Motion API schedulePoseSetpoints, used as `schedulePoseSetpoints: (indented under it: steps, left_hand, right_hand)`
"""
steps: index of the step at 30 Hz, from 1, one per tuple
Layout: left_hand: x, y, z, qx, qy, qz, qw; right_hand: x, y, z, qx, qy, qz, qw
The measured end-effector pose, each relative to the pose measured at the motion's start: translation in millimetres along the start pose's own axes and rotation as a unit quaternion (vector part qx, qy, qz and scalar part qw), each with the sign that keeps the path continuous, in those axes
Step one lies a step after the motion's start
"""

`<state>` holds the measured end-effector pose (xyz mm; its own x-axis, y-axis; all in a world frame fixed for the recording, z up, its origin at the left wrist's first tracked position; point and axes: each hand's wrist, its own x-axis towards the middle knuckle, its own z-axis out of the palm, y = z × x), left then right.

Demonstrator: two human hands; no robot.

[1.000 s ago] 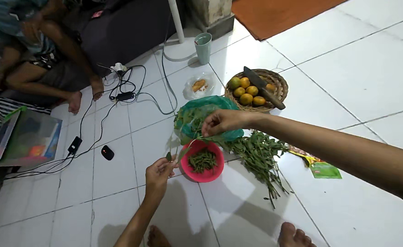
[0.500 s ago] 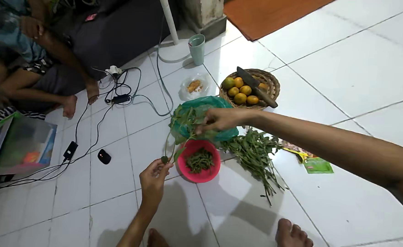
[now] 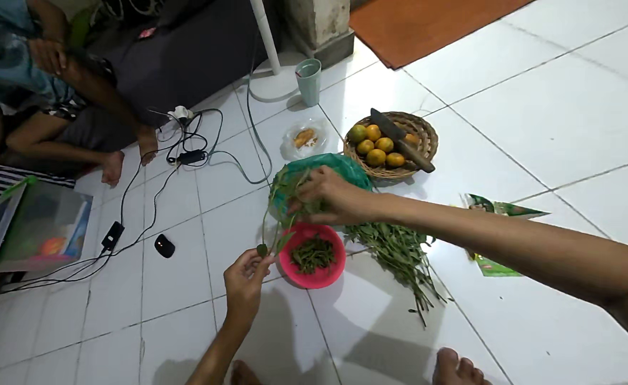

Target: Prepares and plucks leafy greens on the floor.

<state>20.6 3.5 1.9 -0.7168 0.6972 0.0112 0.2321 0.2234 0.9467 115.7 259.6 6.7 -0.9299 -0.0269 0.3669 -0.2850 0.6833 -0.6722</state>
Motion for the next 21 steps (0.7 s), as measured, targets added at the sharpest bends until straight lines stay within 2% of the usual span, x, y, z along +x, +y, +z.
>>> schedulePoseSetpoints:
  steps: [5,8,10,12,13,15,17,19,21]
  left_hand:
    - [1,2,1,-0.001,0.005,0.000,1.000]
    - [-1,3,2,0.013,0.012,0.003,1.000]
    - [-2,3,3,0.020,0.020,0.002,1.000]
    - [-3,4,6,0.016,0.029,-0.001,0.999]
    - [-3,5,8,0.017,0.034,0.002,0.999]
    - [-3,6,10,0.031,0.046,0.027,0.998]
    - [-3,4,9,0.057,0.062,0.052,0.995]
    - [-4,3,8,0.077,0.069,0.059,0.993]
    - [-2,1,5,0.097,0.068,0.077,0.990]
  right_hand:
    - [-6,11,20,-0.113,0.041,-0.068,0.990]
    - [-12,14,33,-0.141,0.087,-0.079,0.983]
    - [-15,13,42,-0.124,0.119,-0.058,0.983]
    - [-17,7,50,-0.042,0.136,0.024,0.989]
    - [-15,0,50,0.026,0.130,0.098,0.986]
    - [-7,-10,44,0.159,0.109,0.265,0.945]
    - [3,-2,36,0.236,0.146,0.386,0.880]
    - [5,23,22,0.278,0.207,0.440,0.828]
    - [3,41,5,0.315,0.240,0.431,0.811]
